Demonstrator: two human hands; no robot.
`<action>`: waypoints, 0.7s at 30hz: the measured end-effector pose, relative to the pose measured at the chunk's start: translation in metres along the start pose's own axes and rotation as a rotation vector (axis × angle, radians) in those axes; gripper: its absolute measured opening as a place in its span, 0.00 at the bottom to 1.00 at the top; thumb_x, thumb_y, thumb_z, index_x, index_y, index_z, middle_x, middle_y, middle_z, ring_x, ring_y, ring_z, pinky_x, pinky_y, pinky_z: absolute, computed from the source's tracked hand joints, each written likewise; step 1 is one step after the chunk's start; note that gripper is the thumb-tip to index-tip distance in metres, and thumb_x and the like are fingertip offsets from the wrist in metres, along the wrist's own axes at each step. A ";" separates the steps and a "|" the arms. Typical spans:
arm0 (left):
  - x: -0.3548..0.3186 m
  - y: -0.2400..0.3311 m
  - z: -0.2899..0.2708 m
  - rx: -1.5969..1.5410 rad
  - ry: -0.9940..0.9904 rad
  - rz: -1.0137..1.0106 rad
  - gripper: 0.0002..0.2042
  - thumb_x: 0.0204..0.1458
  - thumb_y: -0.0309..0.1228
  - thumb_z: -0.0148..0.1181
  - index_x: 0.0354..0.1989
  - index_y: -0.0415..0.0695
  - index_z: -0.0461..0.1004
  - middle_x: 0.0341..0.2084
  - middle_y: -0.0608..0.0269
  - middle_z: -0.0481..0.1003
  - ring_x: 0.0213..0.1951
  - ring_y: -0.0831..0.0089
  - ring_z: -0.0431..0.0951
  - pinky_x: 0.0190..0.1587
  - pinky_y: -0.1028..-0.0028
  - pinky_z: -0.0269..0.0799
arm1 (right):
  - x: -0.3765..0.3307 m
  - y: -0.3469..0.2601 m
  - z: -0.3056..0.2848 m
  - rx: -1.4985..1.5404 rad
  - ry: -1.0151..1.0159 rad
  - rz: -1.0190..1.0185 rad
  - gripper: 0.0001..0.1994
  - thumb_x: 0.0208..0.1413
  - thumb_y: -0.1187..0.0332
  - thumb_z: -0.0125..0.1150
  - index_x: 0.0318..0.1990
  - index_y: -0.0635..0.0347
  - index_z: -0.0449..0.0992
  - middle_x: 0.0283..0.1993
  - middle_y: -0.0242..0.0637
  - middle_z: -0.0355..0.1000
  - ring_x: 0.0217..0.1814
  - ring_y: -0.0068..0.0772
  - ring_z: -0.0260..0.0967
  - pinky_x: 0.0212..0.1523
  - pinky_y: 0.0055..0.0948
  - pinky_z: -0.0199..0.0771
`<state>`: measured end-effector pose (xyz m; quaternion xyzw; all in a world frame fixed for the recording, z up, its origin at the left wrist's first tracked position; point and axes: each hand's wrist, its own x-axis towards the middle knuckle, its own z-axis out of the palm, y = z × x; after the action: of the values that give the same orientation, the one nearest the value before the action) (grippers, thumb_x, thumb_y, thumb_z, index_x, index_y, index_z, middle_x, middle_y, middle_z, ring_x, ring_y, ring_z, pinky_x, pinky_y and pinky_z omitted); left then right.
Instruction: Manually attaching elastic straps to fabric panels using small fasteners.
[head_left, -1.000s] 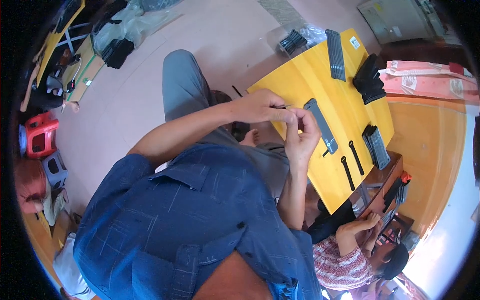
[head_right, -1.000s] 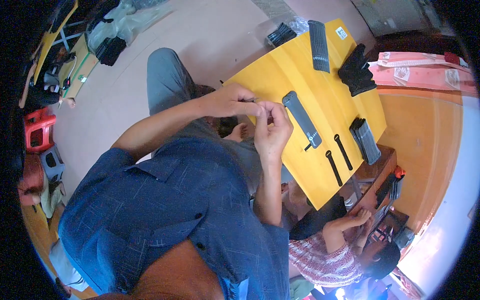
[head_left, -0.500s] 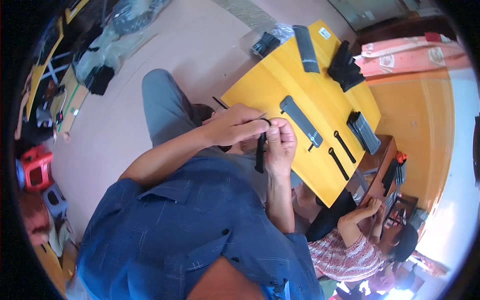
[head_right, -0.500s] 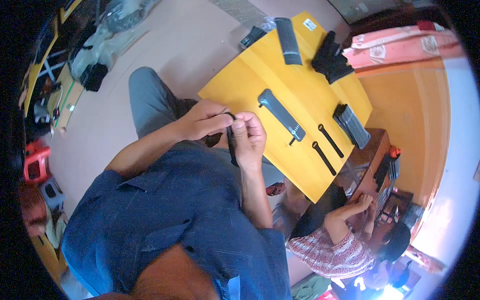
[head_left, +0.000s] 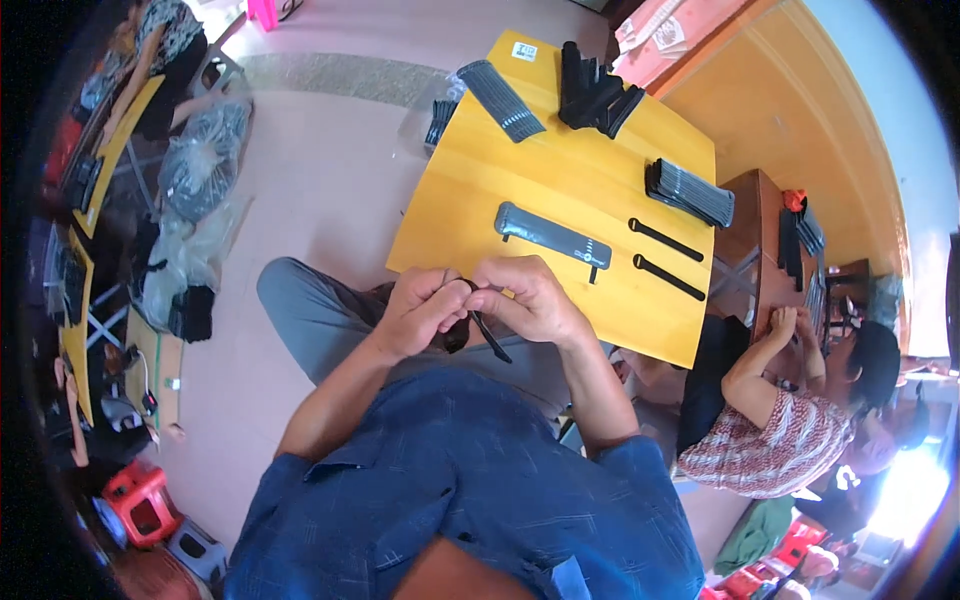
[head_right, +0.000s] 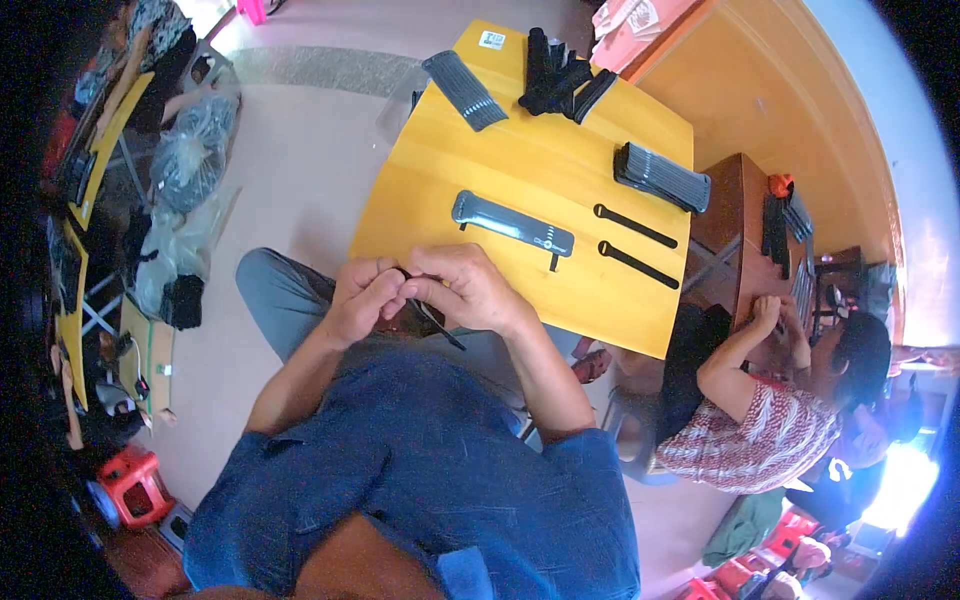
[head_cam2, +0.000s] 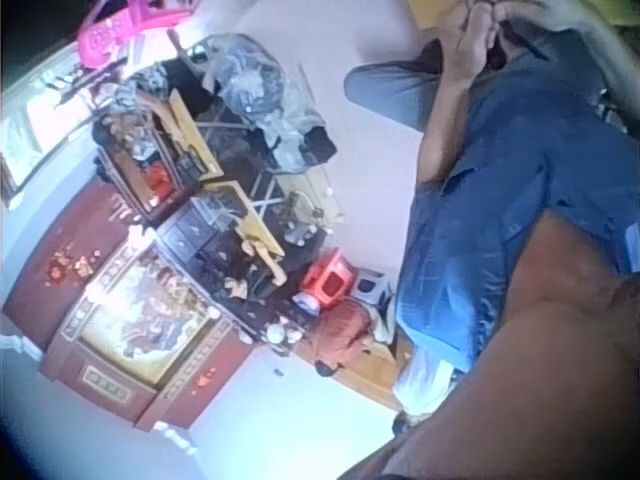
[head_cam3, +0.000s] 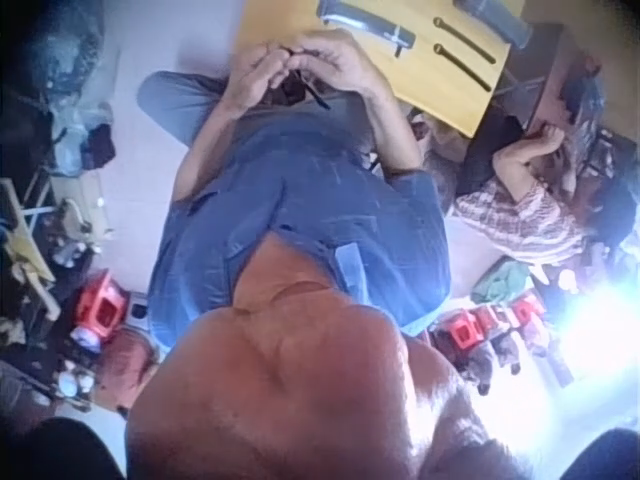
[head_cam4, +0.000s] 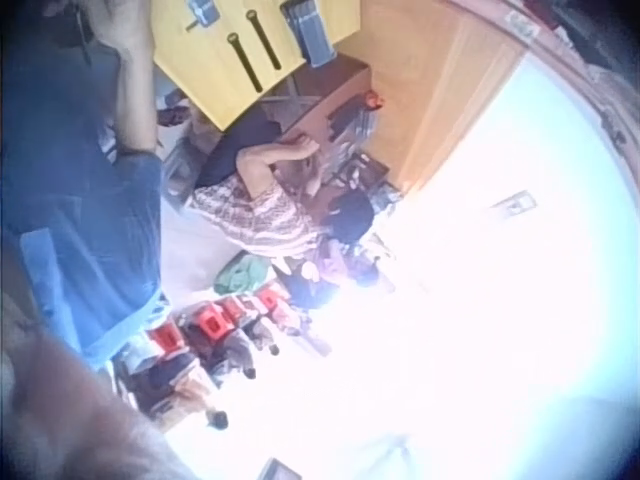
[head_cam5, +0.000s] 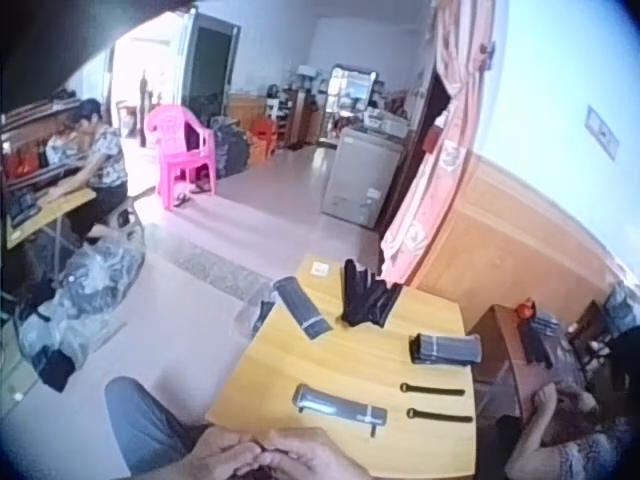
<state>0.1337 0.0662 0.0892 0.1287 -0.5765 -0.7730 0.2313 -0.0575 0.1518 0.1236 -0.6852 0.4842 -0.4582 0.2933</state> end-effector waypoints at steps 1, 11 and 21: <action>-0.002 -0.003 0.003 -0.009 0.040 0.042 0.16 0.68 0.34 0.52 0.26 0.41 0.71 0.17 0.73 0.68 0.20 0.85 0.64 0.23 0.79 0.58 | -0.001 0.003 0.003 0.057 0.034 0.002 0.07 0.61 0.69 0.67 0.35 0.61 0.75 0.27 0.36 0.72 0.26 0.31 0.69 0.29 0.30 0.68; -0.021 0.000 0.012 0.128 0.459 0.272 0.17 0.67 0.28 0.50 0.22 0.41 0.69 0.14 0.68 0.68 0.17 0.83 0.63 0.21 0.77 0.58 | -0.019 0.024 -0.040 0.463 1.190 0.140 0.08 0.69 0.66 0.59 0.36 0.51 0.68 0.29 0.26 0.68 0.27 0.19 0.69 0.30 0.21 0.73; -0.033 0.025 0.002 0.675 0.354 0.601 0.19 0.67 0.29 0.44 0.19 0.44 0.63 0.13 0.66 0.66 0.15 0.79 0.63 0.19 0.77 0.58 | -0.130 0.026 -0.107 0.329 1.569 0.141 0.10 0.66 0.60 0.64 0.36 0.51 0.71 0.26 0.26 0.71 0.25 0.19 0.69 0.25 0.22 0.72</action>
<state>0.1664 0.0789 0.1118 0.1537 -0.7587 -0.4080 0.4841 -0.1797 0.2682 0.1009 -0.0795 0.5176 -0.8519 -0.0068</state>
